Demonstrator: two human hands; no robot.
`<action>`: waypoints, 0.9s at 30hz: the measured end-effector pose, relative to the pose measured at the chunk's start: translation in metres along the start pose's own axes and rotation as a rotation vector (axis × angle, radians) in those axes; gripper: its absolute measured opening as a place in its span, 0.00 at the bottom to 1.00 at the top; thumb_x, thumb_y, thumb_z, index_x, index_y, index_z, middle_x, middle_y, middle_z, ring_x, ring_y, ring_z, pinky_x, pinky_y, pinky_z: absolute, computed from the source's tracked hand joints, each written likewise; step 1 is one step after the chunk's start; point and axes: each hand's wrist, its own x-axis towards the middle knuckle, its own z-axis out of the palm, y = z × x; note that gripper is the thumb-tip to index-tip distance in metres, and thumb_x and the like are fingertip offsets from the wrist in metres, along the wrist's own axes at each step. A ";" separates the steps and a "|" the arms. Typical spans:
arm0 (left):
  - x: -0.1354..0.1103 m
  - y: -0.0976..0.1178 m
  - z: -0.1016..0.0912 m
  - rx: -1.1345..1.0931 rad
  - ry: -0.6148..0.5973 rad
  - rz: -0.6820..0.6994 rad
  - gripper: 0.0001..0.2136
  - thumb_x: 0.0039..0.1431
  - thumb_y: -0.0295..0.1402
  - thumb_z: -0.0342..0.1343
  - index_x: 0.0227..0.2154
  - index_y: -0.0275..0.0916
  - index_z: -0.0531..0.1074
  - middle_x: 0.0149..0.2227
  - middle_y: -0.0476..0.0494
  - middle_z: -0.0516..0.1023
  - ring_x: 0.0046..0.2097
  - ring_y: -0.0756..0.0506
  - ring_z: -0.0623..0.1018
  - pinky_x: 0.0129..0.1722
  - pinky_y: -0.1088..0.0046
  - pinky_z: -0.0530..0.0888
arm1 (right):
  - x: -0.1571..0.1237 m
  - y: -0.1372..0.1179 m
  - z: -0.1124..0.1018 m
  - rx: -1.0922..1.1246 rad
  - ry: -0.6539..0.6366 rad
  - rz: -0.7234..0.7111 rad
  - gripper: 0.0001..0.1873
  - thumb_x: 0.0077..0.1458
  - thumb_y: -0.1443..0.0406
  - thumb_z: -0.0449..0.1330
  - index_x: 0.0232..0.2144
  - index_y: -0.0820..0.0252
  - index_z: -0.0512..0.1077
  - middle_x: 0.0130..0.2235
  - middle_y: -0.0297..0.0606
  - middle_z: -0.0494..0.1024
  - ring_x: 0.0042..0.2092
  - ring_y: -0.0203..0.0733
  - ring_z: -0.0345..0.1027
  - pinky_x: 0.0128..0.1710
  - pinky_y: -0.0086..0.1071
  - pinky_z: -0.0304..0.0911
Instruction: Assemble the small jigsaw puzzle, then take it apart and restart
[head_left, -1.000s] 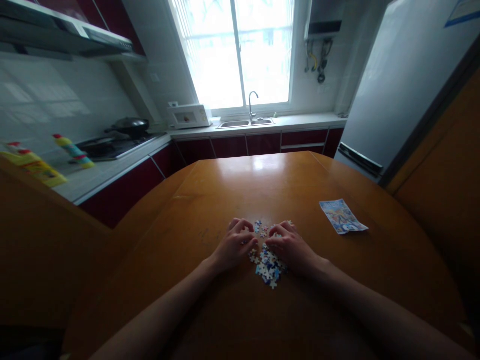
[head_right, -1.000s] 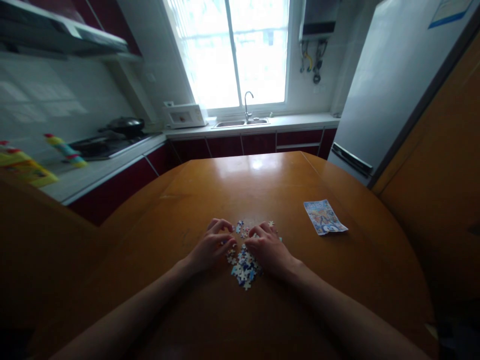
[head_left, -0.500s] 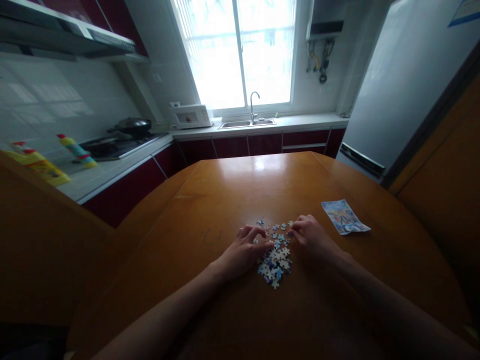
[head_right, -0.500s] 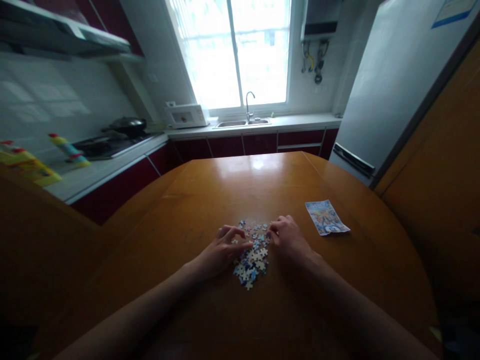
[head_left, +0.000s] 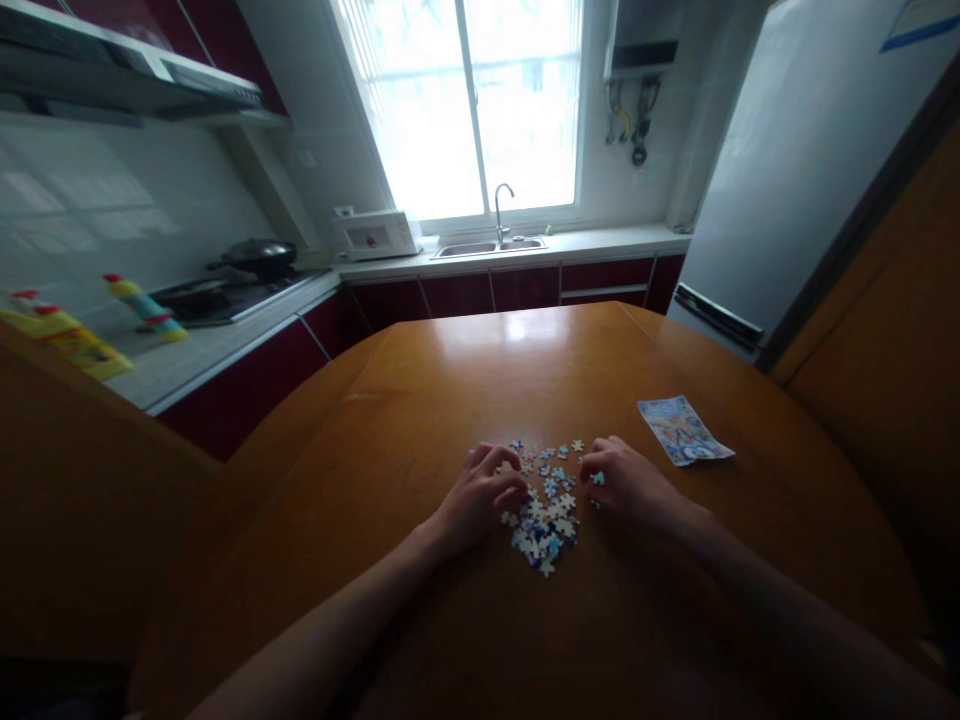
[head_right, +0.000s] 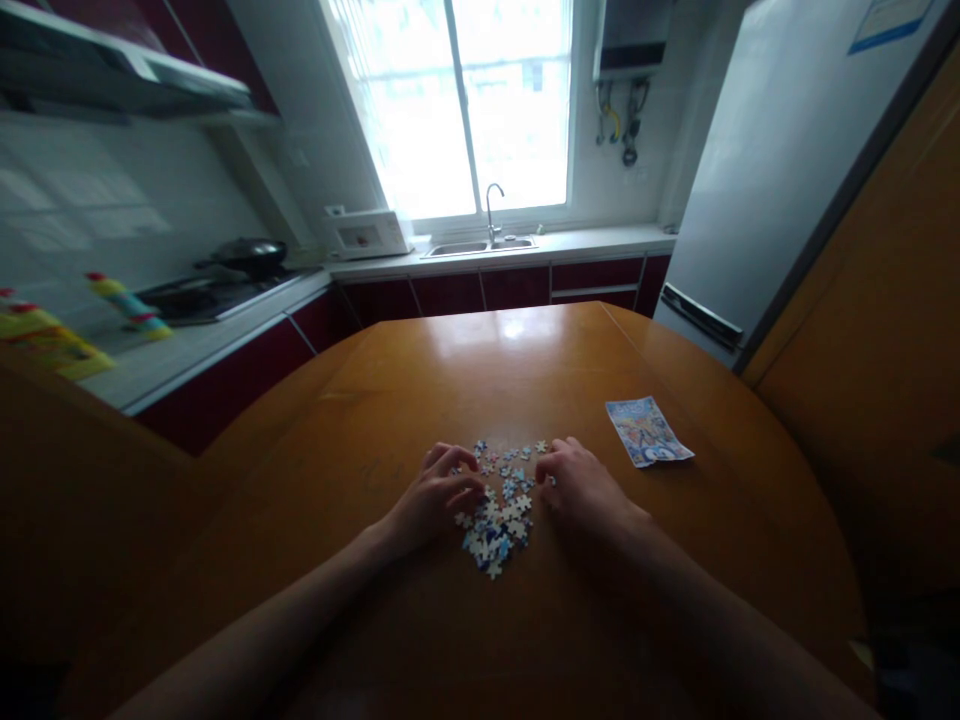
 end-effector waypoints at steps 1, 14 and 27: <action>0.001 0.000 -0.003 -0.015 0.022 -0.023 0.03 0.62 0.30 0.60 0.34 0.44 0.78 0.46 0.44 0.72 0.49 0.43 0.66 0.50 0.64 0.67 | 0.000 -0.004 0.001 0.034 0.000 -0.051 0.05 0.53 0.69 0.64 0.32 0.55 0.79 0.39 0.40 0.75 0.44 0.45 0.65 0.43 0.34 0.60; 0.005 -0.007 -0.030 -0.161 -0.206 -0.177 0.06 0.60 0.35 0.60 0.29 0.40 0.79 0.42 0.43 0.70 0.48 0.43 0.66 0.51 0.65 0.65 | -0.002 -0.006 -0.012 0.013 -0.015 -0.169 0.08 0.59 0.70 0.59 0.29 0.60 0.78 0.38 0.41 0.75 0.42 0.43 0.64 0.43 0.33 0.60; 0.006 -0.032 -0.075 -0.206 -0.514 -0.251 0.09 0.52 0.38 0.67 0.27 0.38 0.76 0.39 0.46 0.68 0.44 0.44 0.69 0.45 0.70 0.67 | -0.012 -0.018 -0.021 -0.047 -0.216 -0.135 0.06 0.50 0.73 0.62 0.25 0.60 0.77 0.36 0.42 0.75 0.41 0.44 0.65 0.38 0.33 0.57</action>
